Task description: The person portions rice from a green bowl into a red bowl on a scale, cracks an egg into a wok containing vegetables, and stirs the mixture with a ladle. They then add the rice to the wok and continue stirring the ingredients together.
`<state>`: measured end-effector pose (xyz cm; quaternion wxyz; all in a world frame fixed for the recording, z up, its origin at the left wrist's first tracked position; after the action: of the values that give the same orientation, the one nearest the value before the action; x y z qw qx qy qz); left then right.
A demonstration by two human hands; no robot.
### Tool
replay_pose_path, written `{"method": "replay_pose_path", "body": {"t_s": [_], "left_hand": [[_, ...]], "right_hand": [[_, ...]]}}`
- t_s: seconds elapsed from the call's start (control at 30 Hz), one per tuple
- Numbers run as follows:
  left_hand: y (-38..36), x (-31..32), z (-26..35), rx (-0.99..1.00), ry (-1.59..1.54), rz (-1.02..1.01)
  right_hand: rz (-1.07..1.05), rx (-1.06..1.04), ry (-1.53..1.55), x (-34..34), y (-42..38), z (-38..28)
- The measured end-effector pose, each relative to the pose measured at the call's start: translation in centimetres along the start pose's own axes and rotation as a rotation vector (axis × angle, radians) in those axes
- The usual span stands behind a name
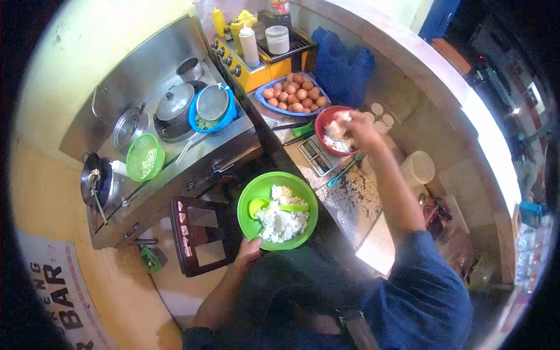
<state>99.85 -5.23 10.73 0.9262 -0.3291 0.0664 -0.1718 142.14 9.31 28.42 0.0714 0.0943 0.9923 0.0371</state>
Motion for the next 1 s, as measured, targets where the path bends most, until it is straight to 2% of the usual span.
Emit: {"method": "replay_pose_path", "body": {"t_s": [0.07,0.1,0.13,0.17,0.2,0.27,0.33,0.4,0.43,0.53,0.57,0.6,0.67,0.7,0.73,0.77,0.8,0.83,0.87,0.93,1.0], "left_hand": [[0.8,0.0,-0.9,-0.018,-0.044,-0.039],[1.1,0.1,-1.1,-0.026,-0.065,-0.058],[1.0,0.4,-0.9,-0.053,-0.151,-0.073],[0.8,1.0,-0.7,-0.08,-0.236,-0.086],[0.7,1.3,-0.5,-0.108,-0.322,-0.098],[0.8,0.9,-0.9,-0.081,-0.194,-0.122],[1.1,0.3,-1.8,-0.035,-0.125,-0.146],[1.1,0.2,-2.1,0.036,-0.117,-0.171],[0.9,0.2,-1.8,0.0,-0.094,-0.164],[0.3,0.2,-1.8,-0.083,-0.13,-0.16],[0.4,0.2,-2.4,-0.093,-0.206,-0.172],[0.6,0.1,-2.6,-0.1,-0.283,-0.185],[0.1,-0.1,-2.0,-0.037,-0.116,-0.117],[-0.1,-0.3,-1.8,-0.007,-0.033,-0.082],[0.1,-0.4,-2.2,-0.03,-0.05,-0.097],[0.4,-0.7,-3.0,-0.054,-0.067,-0.111],[0.5,-0.8,-3.7,-0.078,-0.084,-0.124],[0.2,-0.7,-4.0,-0.016,-0.086,-0.106],[0.0,-0.5,-4.2,0.047,-0.089,-0.086],[-0.8,-0.1,-3.3,-0.01,-0.022,-0.034],[-1.8,0.1,-1.8,-0.182,0.086,0.023]], "right_hand": [[-0.186,0.018,-0.01,4.7,-3.6,-0.8],[-0.277,0.139,-0.142,7.4,-6.3,-3.5],[-0.368,0.122,-0.001,9.7,-8.2,-2.1],[-0.449,0.17,-0.101,12.0,-9.9,-1.5],[-0.523,0.061,-0.09,13.6,-11.4,-1.6],[-0.473,-0.028,-0.144,17.3,-13.5,3.8],[-0.476,0.018,-0.082,19.3,-15.6,4.7],[-0.502,-0.175,-0.289,19.6,-16.8,4.1],[-0.515,-0.272,-0.394,19.7,-17.2,3.7],[-0.792,-0.37,-0.585,19.9,-18.4,3.1],[-0.798,-0.286,-0.615,19.9,-18.3,2.7],[-0.735,-0.294,-0.618,19.4,-17.5,2.7],[-0.613,-0.305,-0.623,16.7,-14.5,3.1],[-0.497,-0.247,-0.747,14.8,-11.8,3.2],[-0.278,-0.181,-0.596,11.8,-8.9,3.7],[-0.213,-0.096,-0.804,8.7,-5.5,3.1],[-0.017,-0.157,-0.822,5.4,-1.8,6.4],[0.029,-0.242,-0.978,2.6,1.1,7.1],[-0.007,-0.172,-0.965,1.0,3.2,8.3],[-0.14,-0.077,-0.949,-1.1,7.1,13.0],[-0.331,-0.028,-0.943,-1.7,10.5,19.2]]}}
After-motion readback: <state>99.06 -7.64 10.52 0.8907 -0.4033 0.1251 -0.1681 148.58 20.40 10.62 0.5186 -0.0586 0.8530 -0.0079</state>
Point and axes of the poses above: each hand's wrist, its own y-axis towards the middle knuckle, its own x-axis out of the palm, z = x × y, the point moved 1 cm from there along y, towards the middle knuckle, and after that the axes turned 11 degrees about -x, right-handed, at the moved point
